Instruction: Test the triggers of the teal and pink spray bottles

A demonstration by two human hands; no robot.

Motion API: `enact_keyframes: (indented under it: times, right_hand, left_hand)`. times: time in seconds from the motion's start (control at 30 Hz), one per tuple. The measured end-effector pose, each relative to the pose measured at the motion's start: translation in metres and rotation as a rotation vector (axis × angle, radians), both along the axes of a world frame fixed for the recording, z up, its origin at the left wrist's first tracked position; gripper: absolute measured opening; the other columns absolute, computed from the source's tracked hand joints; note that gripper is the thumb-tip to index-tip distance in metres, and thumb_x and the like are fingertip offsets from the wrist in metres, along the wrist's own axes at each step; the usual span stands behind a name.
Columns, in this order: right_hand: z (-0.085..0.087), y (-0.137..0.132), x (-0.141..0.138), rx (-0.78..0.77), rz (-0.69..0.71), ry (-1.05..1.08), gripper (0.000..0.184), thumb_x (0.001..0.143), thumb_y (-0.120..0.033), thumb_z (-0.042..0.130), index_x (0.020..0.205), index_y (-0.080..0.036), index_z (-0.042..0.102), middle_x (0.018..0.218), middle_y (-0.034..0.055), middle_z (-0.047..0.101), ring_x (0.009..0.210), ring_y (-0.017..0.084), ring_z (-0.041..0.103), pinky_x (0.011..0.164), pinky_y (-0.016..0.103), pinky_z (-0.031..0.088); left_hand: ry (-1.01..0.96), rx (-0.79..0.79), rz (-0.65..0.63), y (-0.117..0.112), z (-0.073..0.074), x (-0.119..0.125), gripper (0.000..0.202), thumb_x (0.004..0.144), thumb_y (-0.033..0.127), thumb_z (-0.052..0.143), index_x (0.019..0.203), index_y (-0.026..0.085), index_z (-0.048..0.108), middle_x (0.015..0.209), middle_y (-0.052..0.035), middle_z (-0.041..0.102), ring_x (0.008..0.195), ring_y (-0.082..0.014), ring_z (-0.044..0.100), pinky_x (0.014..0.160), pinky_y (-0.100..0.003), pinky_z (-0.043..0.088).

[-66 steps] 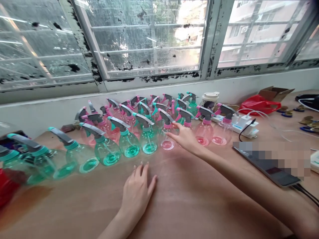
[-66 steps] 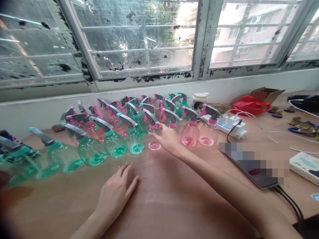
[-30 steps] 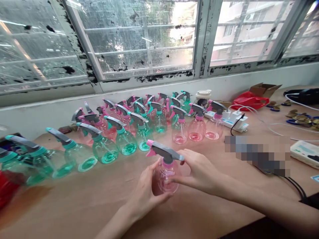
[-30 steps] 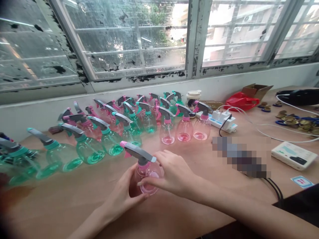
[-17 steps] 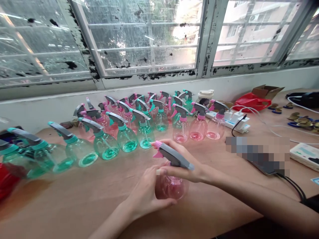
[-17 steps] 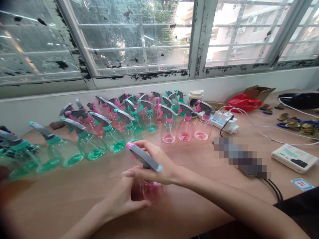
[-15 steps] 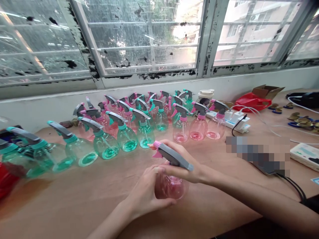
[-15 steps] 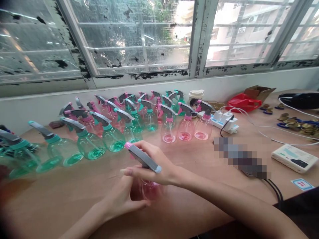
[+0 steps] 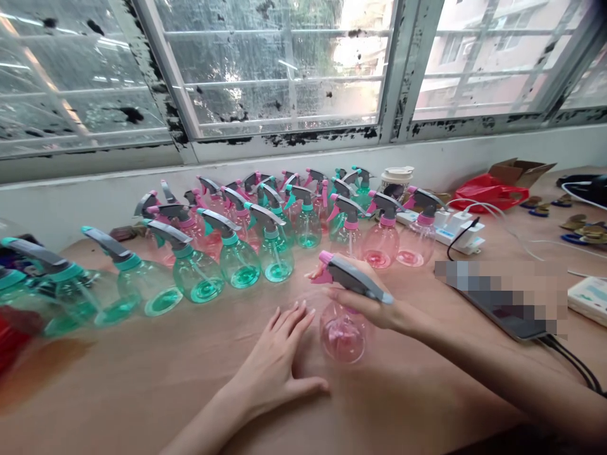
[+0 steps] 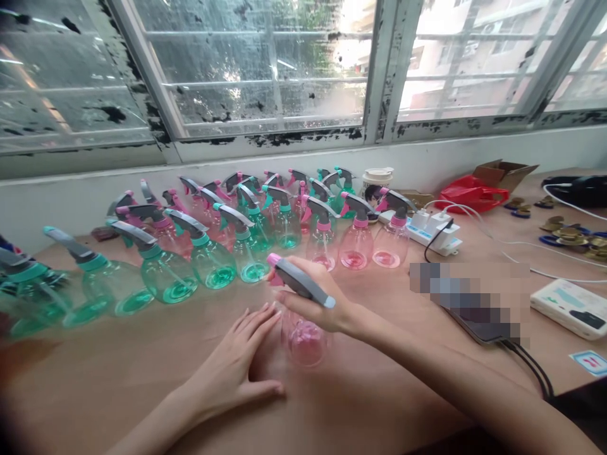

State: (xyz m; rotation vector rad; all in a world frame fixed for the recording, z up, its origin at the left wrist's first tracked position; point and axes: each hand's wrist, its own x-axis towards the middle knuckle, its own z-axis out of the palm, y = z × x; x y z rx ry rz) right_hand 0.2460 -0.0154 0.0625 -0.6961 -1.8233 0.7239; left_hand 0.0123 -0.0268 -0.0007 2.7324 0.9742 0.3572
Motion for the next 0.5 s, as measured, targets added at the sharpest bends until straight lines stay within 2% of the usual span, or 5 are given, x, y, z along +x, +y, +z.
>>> enact_keyframes:
  times: [0.17,0.5]
  right_hand:
    - [-0.003,0.017,0.018,0.007,-0.054,-0.005,0.008,0.088,-0.028,0.062,0.088,-0.021,0.058,0.069,-0.0041,0.047,0.058,0.011,0.038,0.054,0.024,0.035]
    - [0.001,0.049,0.016,0.002,-0.017,0.011,0.021,0.089,-0.04,0.061,0.094,-0.02,0.063,0.074,-0.0013,0.053,0.063,0.014,0.049,0.063,0.029,0.041]
  left_hand:
    - [0.068,0.015,0.019,0.002,-0.003,-0.003,0.095,0.082,0.073,0.06,0.154,0.021,0.026,0.158,-0.0187,0.028,0.145,-0.038,0.025,0.115,-0.063,0.017]
    - [0.04,-0.014,0.016,0.001,-0.003,-0.005,0.092,0.083,0.069,0.062,0.156,0.026,0.025,0.159,-0.0157,0.027,0.144,-0.0407,0.026,0.113,-0.066,0.02]
